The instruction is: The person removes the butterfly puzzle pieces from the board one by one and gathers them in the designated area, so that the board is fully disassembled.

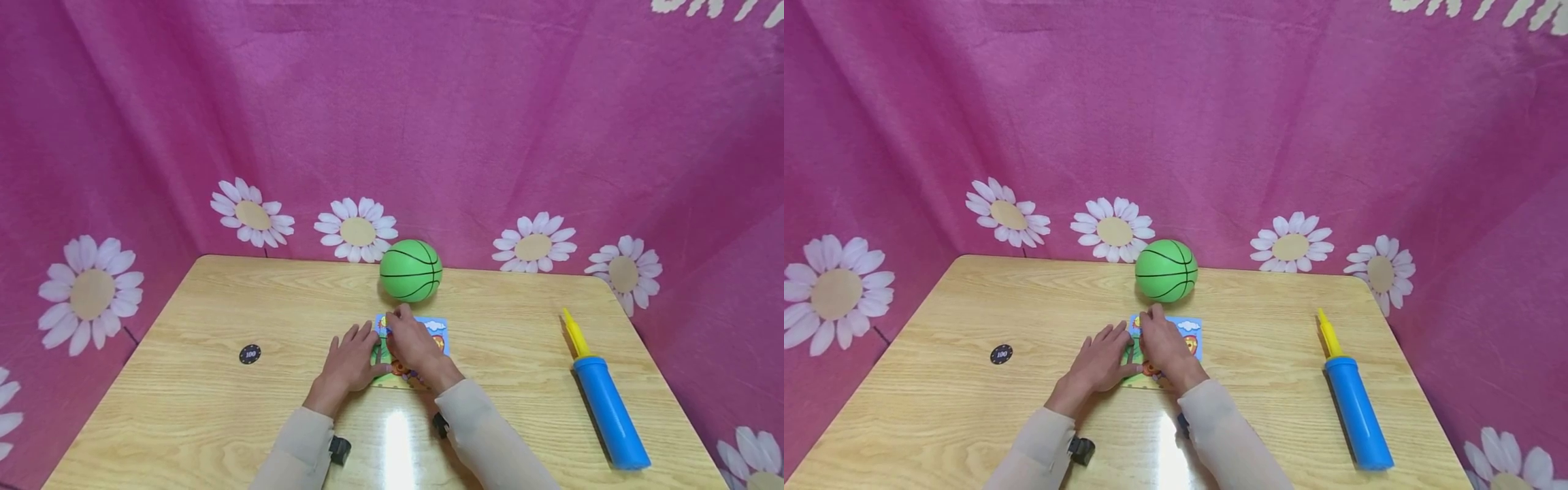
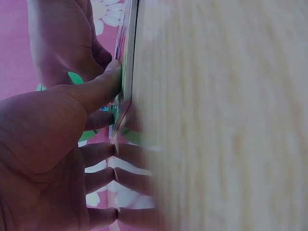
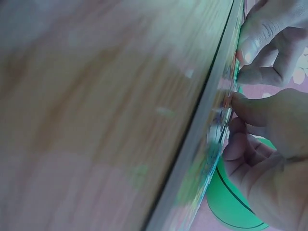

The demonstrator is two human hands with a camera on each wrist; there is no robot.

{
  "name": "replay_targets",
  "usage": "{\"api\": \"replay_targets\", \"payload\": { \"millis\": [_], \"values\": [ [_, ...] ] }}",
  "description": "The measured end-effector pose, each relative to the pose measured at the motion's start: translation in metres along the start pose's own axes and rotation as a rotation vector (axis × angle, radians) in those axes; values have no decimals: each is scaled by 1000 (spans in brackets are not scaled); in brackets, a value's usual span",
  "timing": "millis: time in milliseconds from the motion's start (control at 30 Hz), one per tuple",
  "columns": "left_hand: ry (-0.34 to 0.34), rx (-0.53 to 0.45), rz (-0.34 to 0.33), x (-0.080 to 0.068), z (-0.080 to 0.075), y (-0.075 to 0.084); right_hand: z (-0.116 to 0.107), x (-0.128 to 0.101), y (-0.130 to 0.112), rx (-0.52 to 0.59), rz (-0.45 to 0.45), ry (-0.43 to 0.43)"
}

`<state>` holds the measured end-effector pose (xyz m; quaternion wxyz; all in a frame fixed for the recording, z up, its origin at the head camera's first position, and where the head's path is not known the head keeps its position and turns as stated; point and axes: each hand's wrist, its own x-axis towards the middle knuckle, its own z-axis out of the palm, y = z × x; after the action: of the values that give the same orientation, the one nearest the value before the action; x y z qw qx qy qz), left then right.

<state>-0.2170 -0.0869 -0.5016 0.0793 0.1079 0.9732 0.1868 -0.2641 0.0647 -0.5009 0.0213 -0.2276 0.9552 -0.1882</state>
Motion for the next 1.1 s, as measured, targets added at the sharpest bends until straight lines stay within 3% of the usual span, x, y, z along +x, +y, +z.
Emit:
{"api": "replay_targets", "payload": {
  "millis": [300, 567, 933, 1100],
  "values": [
    [0, 3, 5, 0, -1, 1, -7, -6, -2, 61, 23, 50],
    [10, 3, 12, 0, -2, 2, -10, -9, 0, 51, 4, 106],
    [10, 10, 9, -1, 1, 2, -17, -21, 9, 233, 38, 220],
    [9, -17, -9, -1, 2, 0, -22, -36, 11, 316, 103, 223]
  ]
}}
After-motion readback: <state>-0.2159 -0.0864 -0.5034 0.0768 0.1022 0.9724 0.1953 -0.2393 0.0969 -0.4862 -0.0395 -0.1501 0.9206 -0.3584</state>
